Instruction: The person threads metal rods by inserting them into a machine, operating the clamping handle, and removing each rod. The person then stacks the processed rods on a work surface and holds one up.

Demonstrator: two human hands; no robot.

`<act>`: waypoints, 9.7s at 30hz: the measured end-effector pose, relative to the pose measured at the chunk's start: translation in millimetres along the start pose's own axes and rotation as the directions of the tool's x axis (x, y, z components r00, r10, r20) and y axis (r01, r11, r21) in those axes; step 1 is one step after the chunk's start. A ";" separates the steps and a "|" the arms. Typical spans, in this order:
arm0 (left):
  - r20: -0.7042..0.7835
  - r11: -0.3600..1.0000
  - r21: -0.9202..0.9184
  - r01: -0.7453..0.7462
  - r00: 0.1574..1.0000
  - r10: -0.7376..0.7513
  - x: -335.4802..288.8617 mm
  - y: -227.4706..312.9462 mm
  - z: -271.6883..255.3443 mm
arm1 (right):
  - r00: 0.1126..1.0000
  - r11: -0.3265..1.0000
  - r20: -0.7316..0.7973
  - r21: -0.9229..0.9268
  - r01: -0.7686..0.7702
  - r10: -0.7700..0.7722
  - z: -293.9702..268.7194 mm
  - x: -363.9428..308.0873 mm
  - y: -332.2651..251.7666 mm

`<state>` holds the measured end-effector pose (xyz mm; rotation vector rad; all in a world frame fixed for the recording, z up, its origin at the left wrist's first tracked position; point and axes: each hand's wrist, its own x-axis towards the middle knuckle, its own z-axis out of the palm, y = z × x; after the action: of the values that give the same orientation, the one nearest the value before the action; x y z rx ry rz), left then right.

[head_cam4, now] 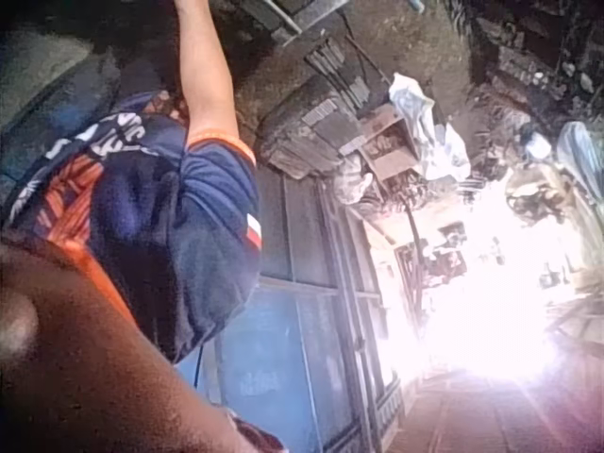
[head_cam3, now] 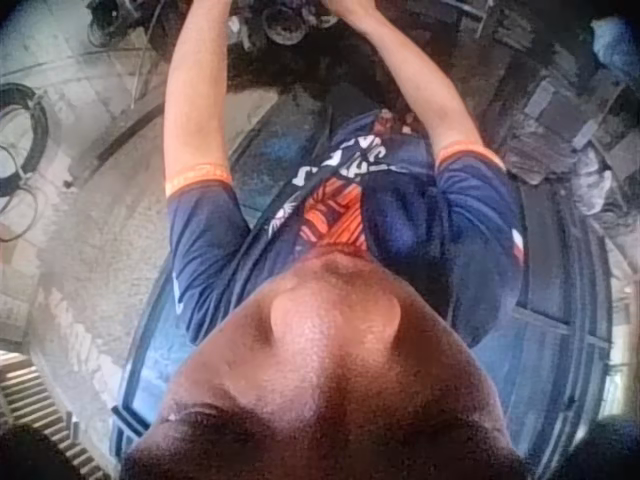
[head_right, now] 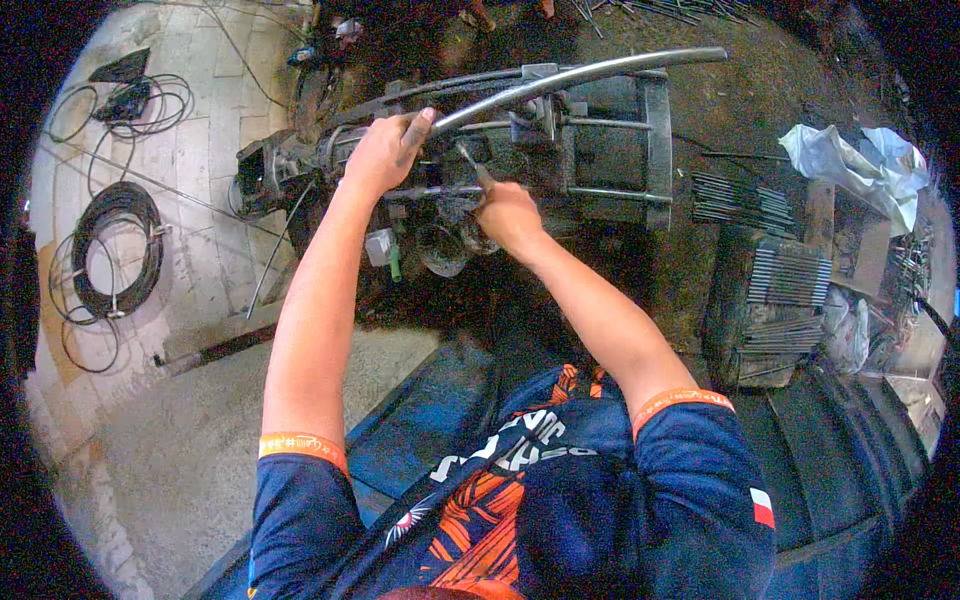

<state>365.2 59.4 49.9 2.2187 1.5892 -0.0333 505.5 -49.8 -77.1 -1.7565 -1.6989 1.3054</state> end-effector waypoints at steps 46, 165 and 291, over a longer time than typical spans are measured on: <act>0.042 0.992 -0.020 0.123 0.992 -0.122 -5.0 5.8 -9.8 | 0.991 0.997 -0.127 0.067 0.042 -0.033 5.1 8.9 8.0; -0.153 0.629 -0.592 0.504 0.696 -0.702 -229.3 -116.9 171.7 | 0.991 0.800 -0.048 -0.596 0.069 -0.121 -152.8 86.2 -86.8; -0.088 0.514 -0.660 0.548 0.623 -0.777 -229.6 -110.7 178.6 | 0.975 0.835 -0.101 -0.538 0.116 -0.200 -143.1 84.3 -100.0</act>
<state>222.2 -178.8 -90.3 1.0452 2.2212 0.6184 548.7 95.4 43.8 -1.8780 -2.2018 0.6356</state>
